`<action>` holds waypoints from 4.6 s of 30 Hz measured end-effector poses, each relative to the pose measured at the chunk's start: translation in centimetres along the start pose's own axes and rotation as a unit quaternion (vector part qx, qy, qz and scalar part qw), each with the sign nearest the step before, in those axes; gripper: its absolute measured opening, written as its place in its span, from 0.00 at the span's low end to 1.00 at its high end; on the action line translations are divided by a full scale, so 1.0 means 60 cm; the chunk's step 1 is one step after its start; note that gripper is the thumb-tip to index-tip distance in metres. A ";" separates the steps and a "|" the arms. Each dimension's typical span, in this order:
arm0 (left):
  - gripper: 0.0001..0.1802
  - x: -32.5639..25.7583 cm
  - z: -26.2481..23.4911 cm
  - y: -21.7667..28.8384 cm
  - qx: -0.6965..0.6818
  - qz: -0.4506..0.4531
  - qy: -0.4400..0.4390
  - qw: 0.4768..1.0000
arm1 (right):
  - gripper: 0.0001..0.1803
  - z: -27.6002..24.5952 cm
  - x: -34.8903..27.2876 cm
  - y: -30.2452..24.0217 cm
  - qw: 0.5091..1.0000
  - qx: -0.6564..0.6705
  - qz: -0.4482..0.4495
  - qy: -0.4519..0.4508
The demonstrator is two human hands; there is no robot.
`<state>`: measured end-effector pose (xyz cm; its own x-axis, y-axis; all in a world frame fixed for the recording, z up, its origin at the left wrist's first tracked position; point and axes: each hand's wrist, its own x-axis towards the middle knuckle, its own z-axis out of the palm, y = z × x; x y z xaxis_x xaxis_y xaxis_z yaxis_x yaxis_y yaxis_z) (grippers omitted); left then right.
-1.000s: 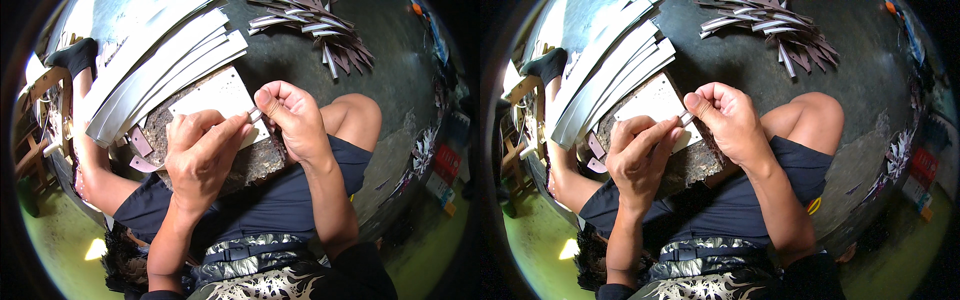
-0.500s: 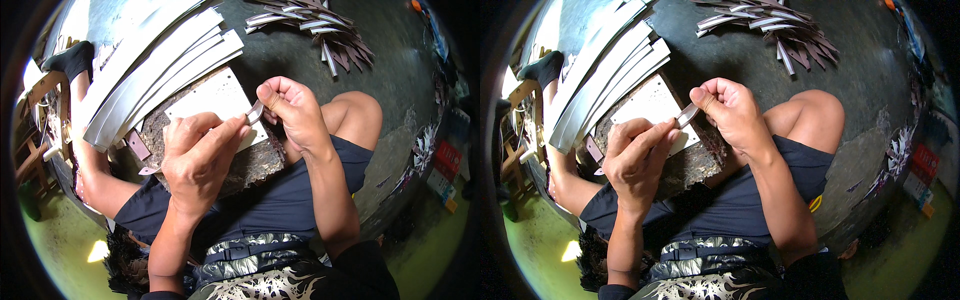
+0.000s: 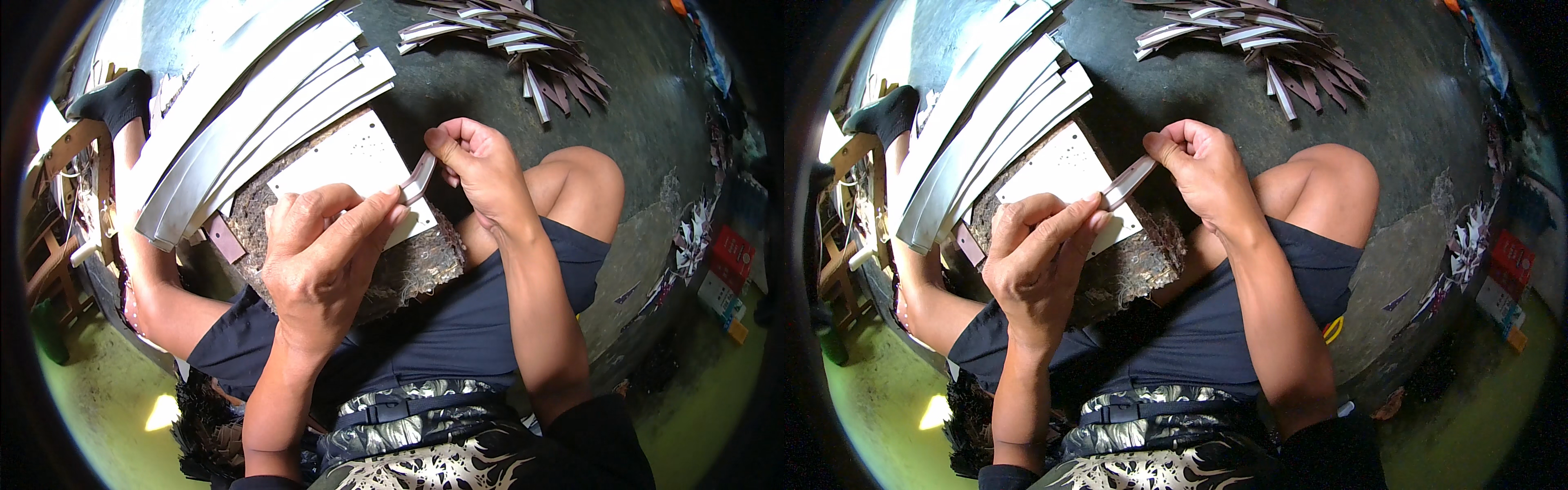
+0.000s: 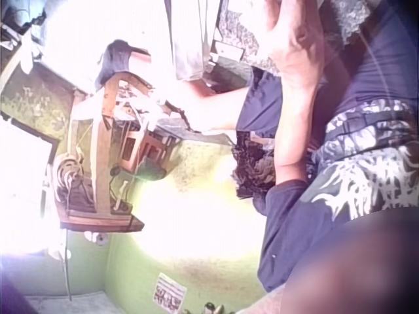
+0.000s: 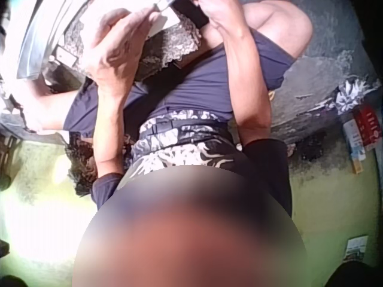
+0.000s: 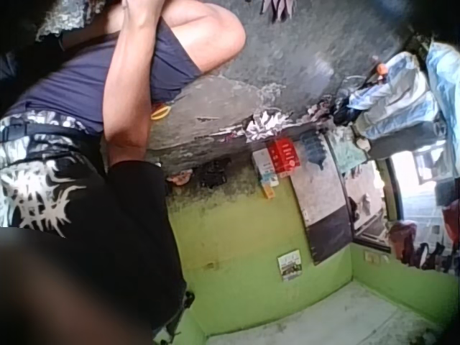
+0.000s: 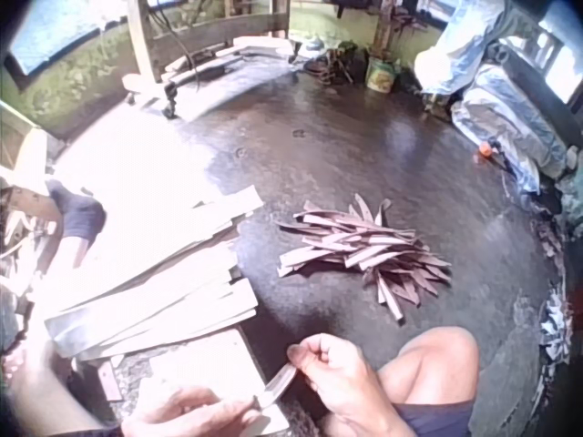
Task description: The person sits on the floor and repeatedly peels the backing off small adhesive tape strips using both hands. Each peeled strip is placed on a growing stack to the left, while the used backings are set aside to the right.
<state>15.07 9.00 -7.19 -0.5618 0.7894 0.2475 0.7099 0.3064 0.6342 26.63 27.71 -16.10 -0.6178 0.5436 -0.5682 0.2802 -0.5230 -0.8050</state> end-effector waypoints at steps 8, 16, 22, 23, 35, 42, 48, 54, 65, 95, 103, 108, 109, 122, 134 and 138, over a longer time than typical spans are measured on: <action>0.16 0.002 0.000 0.000 0.000 0.006 0.002 1.000 | 0.10 -0.006 0.019 0.005 0.990 -0.136 0.003 0.042; 0.16 0.002 0.000 -0.002 -0.006 0.007 0.002 1.000 | 0.14 -0.002 0.036 0.010 0.940 -0.317 -0.069 0.107; 0.15 0.003 0.003 -0.003 -0.004 0.020 0.012 1.000 | 0.12 -0.004 0.053 0.007 0.917 -0.364 -0.099 0.128; 0.15 0.003 0.003 -0.003 -0.005 0.021 0.011 1.000 | 0.11 -0.004 0.056 0.008 0.918 -0.360 -0.101 0.133; 0.15 0.001 0.002 -0.002 -0.009 0.023 0.015 1.000 | 0.12 -0.012 0.083 0.010 0.816 -0.533 -0.106 0.197; 0.15 -0.001 0.001 -0.004 -0.012 0.028 0.019 0.999 | 0.12 -0.036 0.103 0.036 0.781 -0.560 -0.117 0.253; 0.15 -0.001 0.002 -0.007 -0.015 0.039 0.035 0.999 | 0.32 -0.033 0.046 -0.028 0.974 -0.111 0.072 0.182; 0.15 -0.005 0.004 -0.007 -0.002 0.037 0.037 0.999 | 0.48 0.041 -0.085 -0.051 0.971 0.237 -0.027 -0.018; 0.17 -0.003 -0.010 -0.008 0.031 0.053 0.002 0.998 | 0.37 0.050 -0.075 -0.040 0.974 0.216 -0.060 0.002; 0.13 0.130 -0.075 -0.089 0.241 0.023 0.047 0.969 | 0.40 -0.097 0.046 -0.180 0.902 -0.244 -0.218 0.280; 0.11 0.117 -0.066 -0.103 0.230 0.070 0.103 0.965 | 0.21 0.031 -0.027 -0.126 0.843 -0.282 -0.443 0.119; 0.12 0.106 -0.064 -0.104 0.253 0.091 0.115 0.956 | 0.21 0.111 0.003 -0.145 0.769 -0.344 -0.530 0.097; 0.13 0.104 -0.063 -0.106 0.251 0.096 0.117 0.956 | 0.20 0.119 0.007 -0.145 0.761 -0.348 -0.539 0.101; 0.13 0.093 -0.069 -0.099 0.216 0.130 0.154 0.955 | 0.15 0.128 -0.020 -0.142 0.761 -0.291 -0.571 0.094; 0.28 -0.029 -0.188 -0.014 0.041 -0.112 -0.116 0.986 | 0.05 0.067 -0.165 -0.139 0.970 -0.153 -0.157 -0.101; 0.27 -0.031 -0.151 0.002 0.165 0.010 -0.053 0.985 | 0.05 0.078 -0.159 -0.115 0.916 -0.293 -0.268 -0.049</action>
<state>12.35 2.78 -0.91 -0.5105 0.8432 0.1682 0.8301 0.4323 0.3522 27.15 23.03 -4.32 -0.8373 0.5423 -0.0694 0.2457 0.2598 -0.9339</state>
